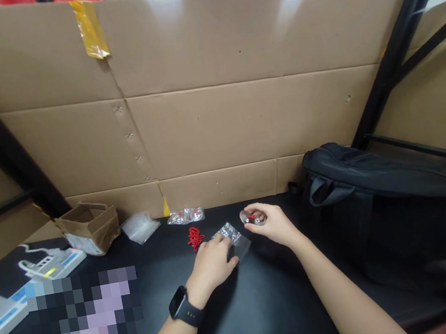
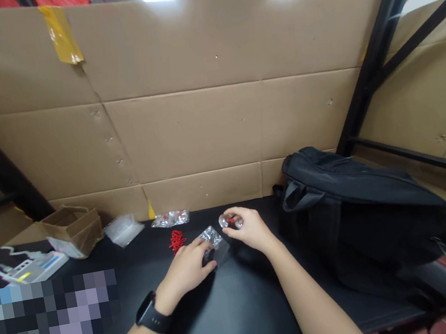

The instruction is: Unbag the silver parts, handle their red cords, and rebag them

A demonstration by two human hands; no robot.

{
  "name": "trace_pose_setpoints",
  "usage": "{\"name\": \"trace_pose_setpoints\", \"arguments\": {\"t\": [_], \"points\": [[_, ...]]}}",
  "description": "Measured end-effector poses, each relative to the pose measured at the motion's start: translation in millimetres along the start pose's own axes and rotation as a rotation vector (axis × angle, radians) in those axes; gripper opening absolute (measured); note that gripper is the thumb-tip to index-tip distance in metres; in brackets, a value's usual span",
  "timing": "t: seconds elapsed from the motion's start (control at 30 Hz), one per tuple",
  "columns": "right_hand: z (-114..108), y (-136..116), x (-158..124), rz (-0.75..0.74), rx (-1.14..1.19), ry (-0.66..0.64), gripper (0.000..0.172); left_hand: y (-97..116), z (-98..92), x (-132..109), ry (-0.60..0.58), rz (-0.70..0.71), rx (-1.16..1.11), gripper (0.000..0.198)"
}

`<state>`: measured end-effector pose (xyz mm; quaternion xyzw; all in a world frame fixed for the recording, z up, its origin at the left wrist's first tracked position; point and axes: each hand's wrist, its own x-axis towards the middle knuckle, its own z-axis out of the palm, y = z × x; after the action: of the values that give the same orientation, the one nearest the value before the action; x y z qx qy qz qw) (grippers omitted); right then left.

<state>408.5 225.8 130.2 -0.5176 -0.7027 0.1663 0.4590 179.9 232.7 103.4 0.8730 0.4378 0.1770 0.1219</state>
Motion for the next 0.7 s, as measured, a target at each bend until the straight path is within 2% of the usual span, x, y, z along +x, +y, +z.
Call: {"name": "trace_pose_setpoints", "arguments": {"t": [0.07,0.17,0.4,0.5,0.7], "points": [[-3.9,-6.6,-2.7,-0.021,-0.068,-0.135,0.026,2.0,5.1,1.0,0.019,0.012,0.027,0.03],[-4.4,-12.4,-6.8,-0.042,-0.167,-0.281,0.022,3.7,10.6,4.3,0.056,-0.005,0.049,0.026],[10.4,-8.7,-12.9,-0.014,-0.222,-0.459,0.015,3.2,13.0,12.0,0.117,-0.052,0.047,0.009],[14.0,-8.0,-13.8,-0.019,-0.199,-0.483,0.011,2.5,14.2,13.1,0.12,-0.037,0.066,0.012],[20.1,-4.2,-13.8,0.003,-0.23,-0.439,0.009,3.3,19.1,13.7,0.148,-0.014,0.108,0.018]]}}
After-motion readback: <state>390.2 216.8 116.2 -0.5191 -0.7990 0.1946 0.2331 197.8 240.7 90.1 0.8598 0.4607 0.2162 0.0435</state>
